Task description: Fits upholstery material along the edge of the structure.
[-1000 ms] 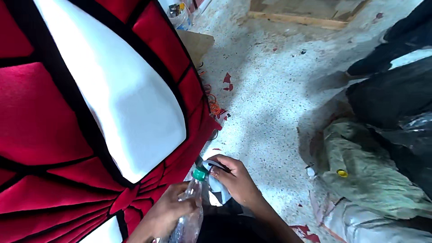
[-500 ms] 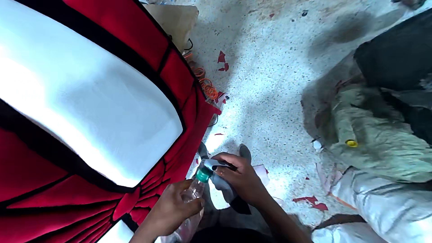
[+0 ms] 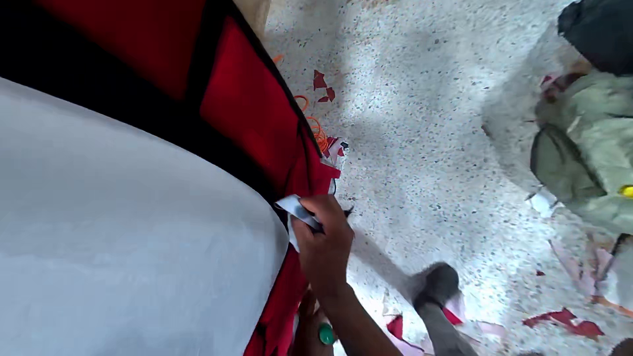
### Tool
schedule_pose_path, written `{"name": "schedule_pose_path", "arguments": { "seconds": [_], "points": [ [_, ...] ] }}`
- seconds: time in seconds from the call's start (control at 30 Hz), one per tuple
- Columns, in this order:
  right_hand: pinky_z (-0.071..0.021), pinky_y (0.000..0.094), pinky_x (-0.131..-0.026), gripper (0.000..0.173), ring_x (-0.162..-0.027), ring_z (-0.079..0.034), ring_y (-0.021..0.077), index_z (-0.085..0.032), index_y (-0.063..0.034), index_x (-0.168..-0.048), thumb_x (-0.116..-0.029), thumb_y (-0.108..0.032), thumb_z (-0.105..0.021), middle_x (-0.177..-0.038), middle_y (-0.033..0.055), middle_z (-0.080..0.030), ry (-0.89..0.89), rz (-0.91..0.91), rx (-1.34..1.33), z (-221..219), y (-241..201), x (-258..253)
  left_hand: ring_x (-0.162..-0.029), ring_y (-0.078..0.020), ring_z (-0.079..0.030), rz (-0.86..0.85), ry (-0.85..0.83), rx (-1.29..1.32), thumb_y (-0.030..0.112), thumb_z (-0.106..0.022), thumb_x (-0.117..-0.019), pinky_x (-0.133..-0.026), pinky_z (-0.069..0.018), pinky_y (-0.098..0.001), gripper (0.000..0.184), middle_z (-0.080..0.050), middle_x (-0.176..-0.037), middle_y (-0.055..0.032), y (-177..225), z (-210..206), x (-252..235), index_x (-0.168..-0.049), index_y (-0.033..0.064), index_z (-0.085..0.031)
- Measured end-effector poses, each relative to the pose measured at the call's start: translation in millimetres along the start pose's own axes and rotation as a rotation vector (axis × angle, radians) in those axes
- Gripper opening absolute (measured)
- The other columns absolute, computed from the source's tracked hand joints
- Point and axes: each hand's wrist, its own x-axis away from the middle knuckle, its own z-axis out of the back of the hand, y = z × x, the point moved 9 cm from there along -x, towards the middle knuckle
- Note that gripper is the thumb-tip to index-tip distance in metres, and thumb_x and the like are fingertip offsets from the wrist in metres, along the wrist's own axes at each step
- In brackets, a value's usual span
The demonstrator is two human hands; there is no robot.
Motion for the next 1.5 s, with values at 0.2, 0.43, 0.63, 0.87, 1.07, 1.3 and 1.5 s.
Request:
{"name": "schedule_pose_path", "arguments": {
  "seconds": [0.2,0.43,0.63,0.87,1.07,1.3,1.5],
  "points": [
    [-0.0573,0.0205,-0.064,0.006,-0.077,-0.066,0.0036,-0.078,-0.0104,-0.088,-0.0879,-0.011,-0.072,-0.086,-0.0027,-0.07,-0.015,0.124,-0.049,-41,17,-2,-0.13,-0.0405,-0.058,0.236,-0.189,-0.133,0.01,-0.068,-0.0932,-0.115,-0.0392,-0.0465,0.04,-0.064,-0.133,-0.0291,60,39,-28,-0.126,-0.0139,-0.064],
    [-0.0601,0.0224,-0.071,0.012,-0.086,-0.068,0.0073,-0.078,-0.0073,-0.098,-0.0892,-0.005,-0.069,-0.097,0.0015,-0.071,-0.051,0.178,-0.142,-49,10,-5,-0.136,-0.0335,-0.054,-0.059,0.001,-0.134,0.022,-0.069,-0.0963,-0.119,-0.0323,-0.0315,0.042,-0.061,-0.138,-0.0272,37,51,-29,-0.125,-0.0092,-0.068],
    [-0.058,0.0196,-0.068,0.006,-0.084,-0.067,0.0059,-0.074,-0.0063,-0.09,-0.0877,-0.004,-0.07,-0.092,0.0011,-0.07,0.013,0.224,-0.2,-49,-11,-21,-0.135,-0.0382,-0.055,0.08,-0.082,-0.194,0.02,-0.067,-0.0955,-0.119,-0.0348,-0.0417,0.041,-0.062,-0.138,-0.0261,44,50,-37,-0.126,-0.0079,-0.068],
    [-0.0592,0.0213,-0.07,0.007,-0.083,-0.068,0.0066,-0.076,-0.0057,-0.091,-0.0872,-0.007,-0.071,-0.091,0.0024,-0.071,-0.03,0.146,-0.171,-50,25,-6,-0.13,-0.0371,-0.059,0.214,-0.096,-0.197,0.017,-0.069,-0.0932,-0.116,-0.0382,-0.0416,0.039,-0.065,-0.134,-0.0252,48,49,-47,-0.123,-0.0084,-0.07],
    [-0.0578,0.0201,-0.069,0.004,-0.082,-0.066,0.0065,-0.073,-0.0073,-0.087,-0.0855,-0.003,-0.073,-0.09,0.0013,-0.069,0.014,0.155,-0.211,-52,39,0,-0.118,-0.0367,-0.066,0.21,-0.083,-0.213,0.015,-0.068,-0.0924,-0.109,-0.0449,-0.0423,0.035,-0.07,-0.122,-0.0247,49,50,-51,-0.117,-0.0098,-0.072],
    [-0.0599,0.0233,-0.075,0.01,-0.092,-0.067,0.0102,-0.067,-0.0089,-0.083,-0.0838,0.0,-0.072,-0.093,0.0007,-0.068,0.044,0.205,-0.257,-53,23,-14,-0.124,-0.0324,-0.064,-0.129,0.101,-0.205,0.026,-0.066,-0.0963,-0.113,-0.0413,-0.0409,0.039,-0.071,-0.126,-0.0197,24,43,-43,-0.119,-0.0046,-0.073],
    [-0.0595,0.0248,-0.076,0.009,-0.092,-0.068,0.0133,-0.067,-0.0044,-0.081,-0.083,0.004,-0.069,-0.091,0.0047,-0.068,0.047,0.281,-0.259,-49,-7,-34,-0.138,-0.0374,-0.053,0.207,-0.192,-0.254,0.026,-0.065,-0.0965,-0.118,-0.0354,-0.0482,0.045,-0.059,-0.144,-0.0227,21,32,-52,-0.13,-0.0044,-0.067]
  ]
}}
